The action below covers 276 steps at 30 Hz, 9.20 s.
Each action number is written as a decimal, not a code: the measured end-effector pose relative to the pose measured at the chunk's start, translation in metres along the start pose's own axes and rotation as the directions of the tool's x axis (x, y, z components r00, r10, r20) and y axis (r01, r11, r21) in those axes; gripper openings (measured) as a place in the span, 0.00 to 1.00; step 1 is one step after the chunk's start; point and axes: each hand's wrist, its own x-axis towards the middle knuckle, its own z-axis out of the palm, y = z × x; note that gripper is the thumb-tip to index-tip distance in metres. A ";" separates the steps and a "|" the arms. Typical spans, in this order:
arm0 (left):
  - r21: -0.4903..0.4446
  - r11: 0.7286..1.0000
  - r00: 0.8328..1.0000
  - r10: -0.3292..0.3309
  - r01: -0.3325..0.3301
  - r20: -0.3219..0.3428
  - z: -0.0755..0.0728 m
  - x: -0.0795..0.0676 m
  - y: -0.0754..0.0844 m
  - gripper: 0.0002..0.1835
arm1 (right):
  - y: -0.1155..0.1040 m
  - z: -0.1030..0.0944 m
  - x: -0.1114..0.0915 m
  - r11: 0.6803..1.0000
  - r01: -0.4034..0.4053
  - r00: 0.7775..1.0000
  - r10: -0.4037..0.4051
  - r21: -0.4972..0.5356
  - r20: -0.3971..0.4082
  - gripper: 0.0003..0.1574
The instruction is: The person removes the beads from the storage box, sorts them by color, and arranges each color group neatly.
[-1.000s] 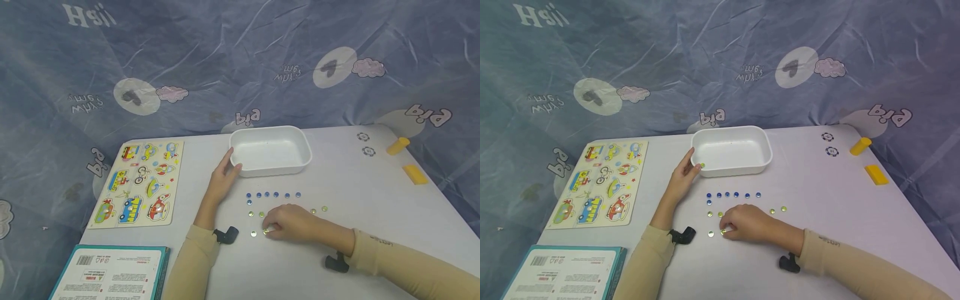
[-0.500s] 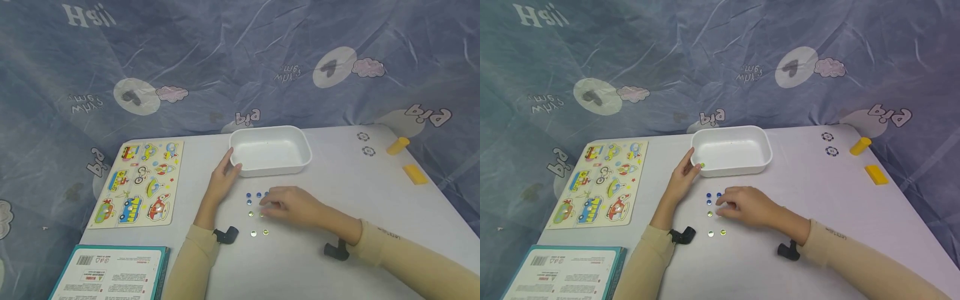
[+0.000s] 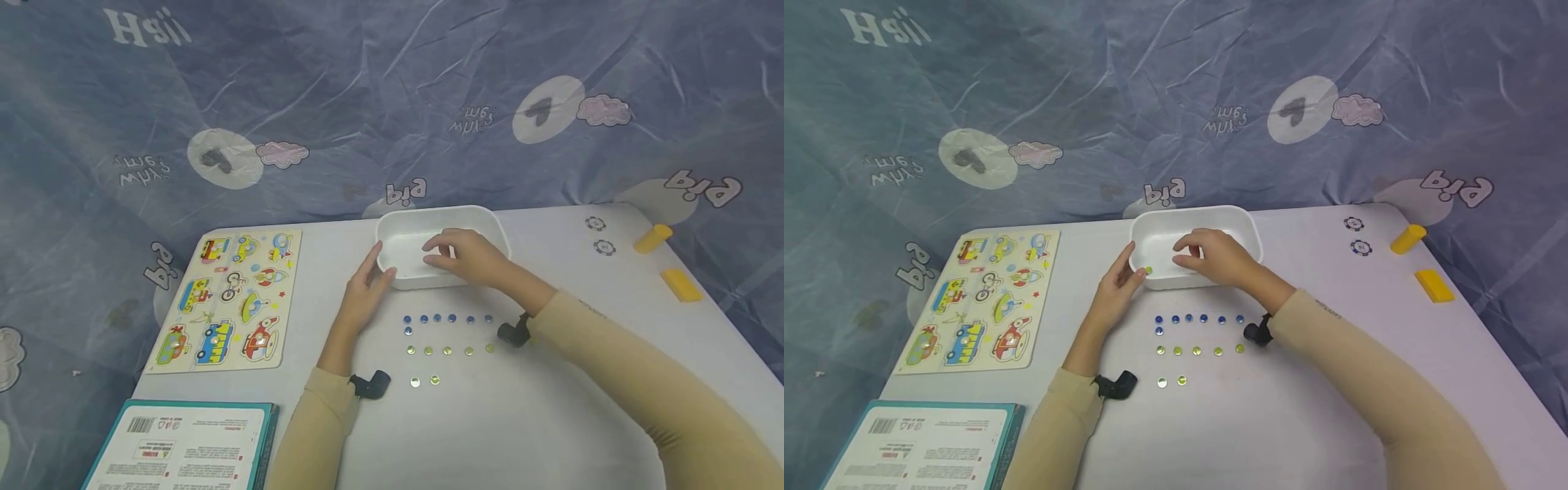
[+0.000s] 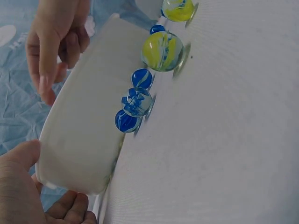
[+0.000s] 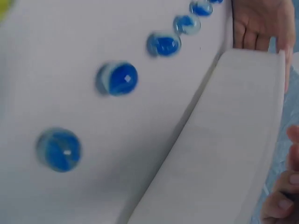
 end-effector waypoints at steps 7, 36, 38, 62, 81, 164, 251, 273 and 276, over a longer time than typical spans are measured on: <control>-0.027 1.000 1.000 0.009 -0.009 0.011 -0.001 0.001 -0.002 0.33 | 0.007 0.013 0.029 0.995 -0.095 0.972 0.092 0.002 0.218 0.19; -0.045 0.999 0.999 0.026 -0.025 0.032 -0.004 0.002 -0.004 0.33 | -0.018 0.039 0.069 0.999 -0.036 0.918 0.029 0.009 0.395 0.07; -0.046 0.999 0.999 0.023 -0.022 0.032 -0.004 0.002 -0.004 0.33 | -0.020 0.040 0.071 1.000 -0.027 0.916 0.024 0.002 0.401 0.07; -0.057 0.998 0.998 0.042 -0.039 0.040 -0.002 0.003 -0.006 0.33 | -0.018 0.031 0.074 0.999 0.021 0.950 -0.005 -0.046 0.311 0.08; -0.040 0.999 0.999 0.031 -0.030 0.012 -0.001 0.002 -0.004 0.33 | -0.030 -0.022 -0.027 0.993 0.116 0.993 -0.115 0.016 -0.007 0.09; -0.062 0.998 1.000 0.008 -0.008 0.012 -0.001 0.000 -0.004 0.32 | 0.022 0.007 0.031 0.978 -0.175 0.951 0.136 0.118 0.277 0.17; -0.046 0.997 0.998 0.059 -0.059 0.011 -0.001 0.000 -0.006 0.32 | -0.025 0.049 -0.062 0.996 0.062 0.968 -0.046 -0.060 0.246 0.09; -0.046 0.998 0.999 0.045 -0.044 0.014 -0.002 0.000 -0.004 0.32 | -0.029 0.050 -0.057 0.998 0.000 0.968 0.017 -0.065 0.251 0.11; -0.046 0.998 0.999 0.050 -0.050 0.008 -0.002 0.000 -0.004 0.32 | -0.031 0.044 -0.058 0.998 -0.003 0.974 0.017 -0.059 0.227 0.10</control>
